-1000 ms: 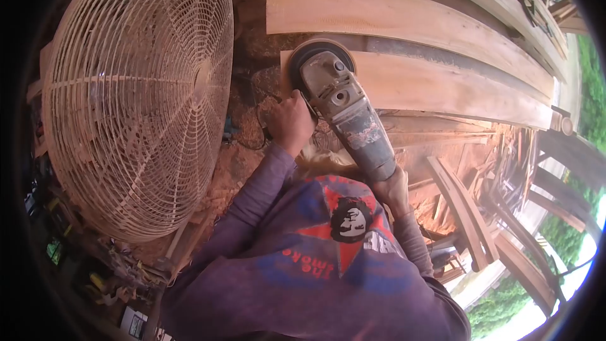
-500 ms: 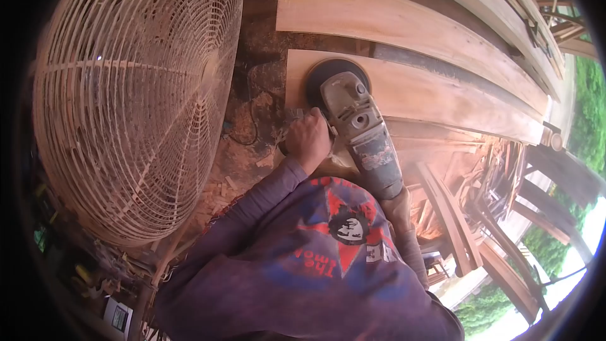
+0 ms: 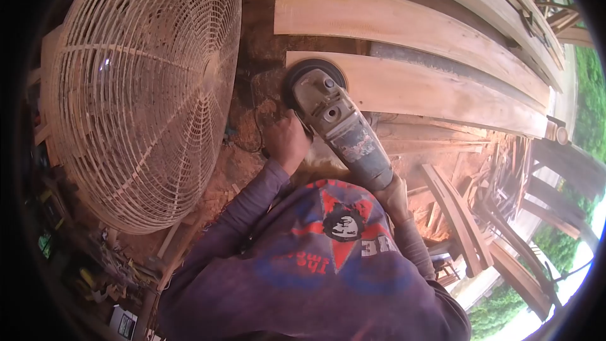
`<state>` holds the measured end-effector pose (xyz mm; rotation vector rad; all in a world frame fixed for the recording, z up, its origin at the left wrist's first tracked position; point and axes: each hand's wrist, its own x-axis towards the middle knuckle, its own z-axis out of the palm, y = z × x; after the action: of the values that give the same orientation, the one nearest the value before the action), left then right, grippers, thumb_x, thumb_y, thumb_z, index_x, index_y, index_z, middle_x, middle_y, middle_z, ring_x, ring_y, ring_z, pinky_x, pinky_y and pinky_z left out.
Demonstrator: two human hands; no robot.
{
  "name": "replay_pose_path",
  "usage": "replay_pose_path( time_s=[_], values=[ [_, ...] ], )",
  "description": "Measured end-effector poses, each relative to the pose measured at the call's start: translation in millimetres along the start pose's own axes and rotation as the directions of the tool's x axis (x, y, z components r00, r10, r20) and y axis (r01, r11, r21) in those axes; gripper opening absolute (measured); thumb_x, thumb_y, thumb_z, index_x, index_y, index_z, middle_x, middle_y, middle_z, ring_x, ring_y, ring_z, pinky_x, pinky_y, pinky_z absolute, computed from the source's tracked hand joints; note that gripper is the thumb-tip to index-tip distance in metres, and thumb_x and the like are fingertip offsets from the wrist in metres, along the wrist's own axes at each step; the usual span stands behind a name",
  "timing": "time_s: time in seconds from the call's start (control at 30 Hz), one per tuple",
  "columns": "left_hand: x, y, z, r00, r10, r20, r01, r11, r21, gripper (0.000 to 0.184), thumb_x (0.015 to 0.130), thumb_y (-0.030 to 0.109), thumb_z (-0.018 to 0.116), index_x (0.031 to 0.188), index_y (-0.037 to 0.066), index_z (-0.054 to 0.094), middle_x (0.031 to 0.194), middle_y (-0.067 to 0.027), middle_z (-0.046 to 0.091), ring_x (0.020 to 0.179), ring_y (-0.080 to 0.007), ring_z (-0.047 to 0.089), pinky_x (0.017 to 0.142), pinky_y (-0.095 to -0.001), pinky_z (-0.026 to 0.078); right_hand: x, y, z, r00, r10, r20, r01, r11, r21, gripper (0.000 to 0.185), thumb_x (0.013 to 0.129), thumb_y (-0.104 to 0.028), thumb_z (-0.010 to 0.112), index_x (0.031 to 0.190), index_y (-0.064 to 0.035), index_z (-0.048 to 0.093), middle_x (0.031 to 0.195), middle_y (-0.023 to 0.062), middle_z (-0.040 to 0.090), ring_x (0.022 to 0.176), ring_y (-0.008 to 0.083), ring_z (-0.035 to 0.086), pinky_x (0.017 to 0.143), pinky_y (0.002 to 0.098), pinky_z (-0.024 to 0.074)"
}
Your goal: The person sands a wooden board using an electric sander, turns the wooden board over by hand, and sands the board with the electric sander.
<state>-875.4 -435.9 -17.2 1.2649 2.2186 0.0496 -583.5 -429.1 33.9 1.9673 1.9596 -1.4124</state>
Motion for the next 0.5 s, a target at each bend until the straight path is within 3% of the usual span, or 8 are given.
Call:
replay_pose_path(
  time_s=[0.07, 0.13, 0.27, 0.37, 0.5],
  values=[
    [-3, 12, 2, 0.999, 0.043, 0.008, -0.042, 0.999, -0.032, 0.027, 0.083, 0.016, 0.071, 0.101, 0.0, 0.059, 0.089, -0.0177, 0.073, 0.084, -0.0328, 0.075, 0.075, -0.0414, 0.061, -8, 9, -6, 0.999, 0.021, -0.023, -0.022, 0.999, -0.03, 0.055, 0.071, -0.03, 0.089, 0.106, 0.0089, 0.071, 0.098, 0.0281, 0.075, 0.101, 0.0339, 0.075, 0.081, 0.0415, 0.0582],
    [-7, 25, 7, 0.996, 0.088, 0.025, -0.086, 0.994, -0.066, 0.027, 0.083, 0.016, 0.072, 0.101, 0.0, 0.059, 0.089, -0.0178, 0.073, 0.084, -0.0326, 0.076, 0.075, -0.0407, 0.061, -18, 23, -10, 0.995, 0.068, -0.075, -0.063, 0.995, 0.073, 0.053, 0.072, -0.027, 0.087, 0.108, 0.0085, 0.071, 0.1, 0.0284, 0.075, 0.104, 0.0345, 0.074, 0.083, 0.0411, 0.0576],
    [-8, 48, 18, 0.978, 0.198, 0.06, -0.192, 0.977, -0.095, 0.027, 0.082, 0.015, 0.072, 0.099, -0.001, 0.059, 0.088, -0.0179, 0.073, 0.084, -0.0306, 0.076, 0.074, -0.0379, 0.062, -36, 38, -20, 0.984, 0.156, -0.087, -0.151, 0.987, 0.062, 0.051, 0.075, -0.025, 0.085, 0.11, 0.008, 0.071, 0.104, 0.0282, 0.074, 0.107, 0.0321, 0.073, 0.085, 0.0403, 0.057],
    [-7, 65, 23, 0.959, 0.281, 0.041, -0.279, 0.959, -0.052, 0.019, 0.082, 0.012, 0.069, 0.093, 0.001, 0.06, 0.084, -0.0165, 0.072, 0.08, -0.0278, 0.076, 0.07, -0.0362, 0.062, -47, 60, -14, 0.96, 0.259, -0.107, -0.265, 0.963, -0.049, 0.047, 0.077, -0.024, 0.083, 0.11, 0.0075, 0.072, 0.105, 0.0265, 0.075, 0.107, 0.0298, 0.074, 0.086, 0.0397, 0.0566],
    [1, 93, 52, 0.893, 0.449, -0.003, -0.449, 0.893, 0.013, 0.014, 0.084, 0.013, 0.067, 0.091, 0.004, 0.061, 0.083, -0.0139, 0.072, 0.077, -0.0254, 0.076, 0.067, -0.0342, 0.061, -65, 81, -2, 0.951, 0.27, -0.151, -0.26, 0.962, 0.085, 0.034, 0.082, -0.023, 0.078, 0.105, 0.0028, 0.075, 0.1, 0.0223, 0.076, 0.102, 0.028, 0.075, 0.082, 0.0397, 0.0568]
  ],
)
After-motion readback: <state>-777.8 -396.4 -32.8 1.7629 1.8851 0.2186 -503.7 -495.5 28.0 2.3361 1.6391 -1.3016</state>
